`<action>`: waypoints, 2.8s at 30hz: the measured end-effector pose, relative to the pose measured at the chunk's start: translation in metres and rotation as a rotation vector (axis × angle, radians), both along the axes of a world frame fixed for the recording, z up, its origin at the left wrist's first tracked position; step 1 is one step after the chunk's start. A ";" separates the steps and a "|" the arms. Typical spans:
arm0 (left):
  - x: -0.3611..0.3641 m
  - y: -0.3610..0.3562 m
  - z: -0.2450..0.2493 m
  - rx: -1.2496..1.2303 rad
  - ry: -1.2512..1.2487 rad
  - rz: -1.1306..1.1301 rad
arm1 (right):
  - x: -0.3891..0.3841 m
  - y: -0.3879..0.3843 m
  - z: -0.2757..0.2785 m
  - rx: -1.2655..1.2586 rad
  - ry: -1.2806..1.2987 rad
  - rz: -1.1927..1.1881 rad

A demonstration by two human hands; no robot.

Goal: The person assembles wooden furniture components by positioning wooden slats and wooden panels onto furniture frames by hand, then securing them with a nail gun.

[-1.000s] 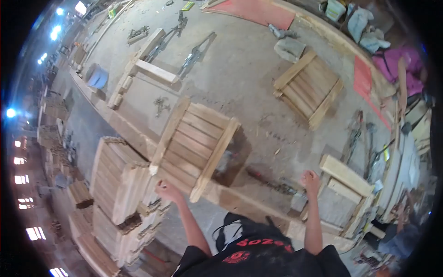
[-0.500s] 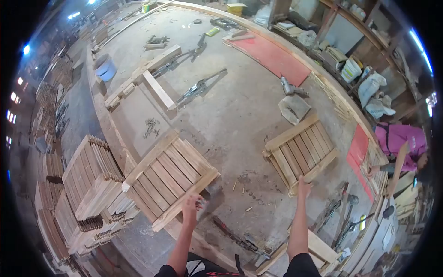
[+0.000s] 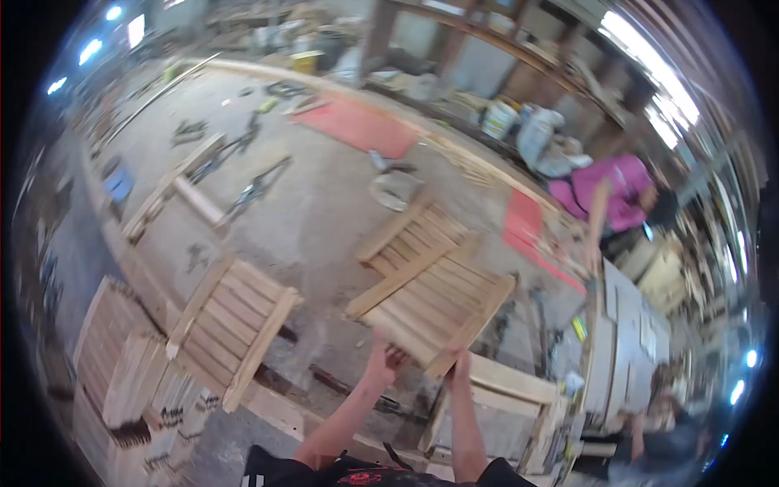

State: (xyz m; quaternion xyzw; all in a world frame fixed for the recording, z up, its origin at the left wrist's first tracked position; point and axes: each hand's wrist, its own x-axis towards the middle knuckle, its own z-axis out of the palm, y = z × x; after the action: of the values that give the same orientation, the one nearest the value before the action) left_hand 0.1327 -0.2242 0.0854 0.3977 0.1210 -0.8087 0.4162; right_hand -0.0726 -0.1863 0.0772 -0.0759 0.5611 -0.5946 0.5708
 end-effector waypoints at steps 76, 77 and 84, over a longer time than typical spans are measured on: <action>-0.033 0.114 0.001 -0.996 -0.955 -1.412 | -0.231 0.417 -0.091 0.293 1.576 0.417; -0.043 0.110 0.000 -0.903 -1.038 -1.454 | -0.234 0.414 -0.090 0.318 1.564 0.434; -0.079 0.159 -0.059 -1.530 -1.585 -1.027 | -0.240 0.415 -0.082 0.304 1.507 0.475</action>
State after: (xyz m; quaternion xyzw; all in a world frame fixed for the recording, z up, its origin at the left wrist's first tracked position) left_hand 0.0537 -0.0653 0.0260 0.4352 -0.8470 -0.2746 0.1332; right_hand -0.3128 0.2290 -0.0047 -0.4954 0.8391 -0.1635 0.1540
